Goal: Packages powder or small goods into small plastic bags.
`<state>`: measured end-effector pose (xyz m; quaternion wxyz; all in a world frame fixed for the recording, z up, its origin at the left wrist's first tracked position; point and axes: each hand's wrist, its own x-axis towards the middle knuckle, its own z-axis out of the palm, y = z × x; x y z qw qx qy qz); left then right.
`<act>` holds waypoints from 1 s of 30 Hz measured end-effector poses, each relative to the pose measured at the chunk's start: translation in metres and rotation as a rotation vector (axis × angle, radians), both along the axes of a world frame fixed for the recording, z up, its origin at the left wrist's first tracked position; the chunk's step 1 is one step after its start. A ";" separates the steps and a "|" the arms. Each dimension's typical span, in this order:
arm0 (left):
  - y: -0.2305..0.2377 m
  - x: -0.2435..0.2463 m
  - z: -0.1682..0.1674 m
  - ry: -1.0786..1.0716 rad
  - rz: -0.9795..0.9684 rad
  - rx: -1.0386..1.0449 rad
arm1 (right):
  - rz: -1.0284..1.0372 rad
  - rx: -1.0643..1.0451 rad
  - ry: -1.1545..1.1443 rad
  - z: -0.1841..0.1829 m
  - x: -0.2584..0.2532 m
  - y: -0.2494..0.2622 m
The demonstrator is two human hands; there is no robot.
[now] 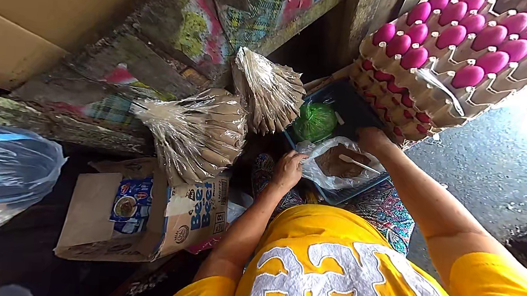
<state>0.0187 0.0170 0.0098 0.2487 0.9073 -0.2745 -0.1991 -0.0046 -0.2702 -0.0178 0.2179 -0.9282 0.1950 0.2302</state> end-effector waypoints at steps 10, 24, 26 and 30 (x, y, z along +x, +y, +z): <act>0.001 -0.003 -0.002 0.064 0.048 -0.035 | 0.054 -0.030 0.139 -0.017 0.013 0.003; -0.027 0.026 0.003 0.318 0.374 -0.444 | 0.040 0.438 -0.539 0.039 -0.055 0.037; -0.031 0.029 0.003 0.383 0.443 -0.497 | 0.111 0.623 -0.491 0.049 -0.080 0.057; -0.030 0.028 -0.004 0.472 0.524 -0.582 | 0.317 0.511 -0.158 0.033 -0.107 0.082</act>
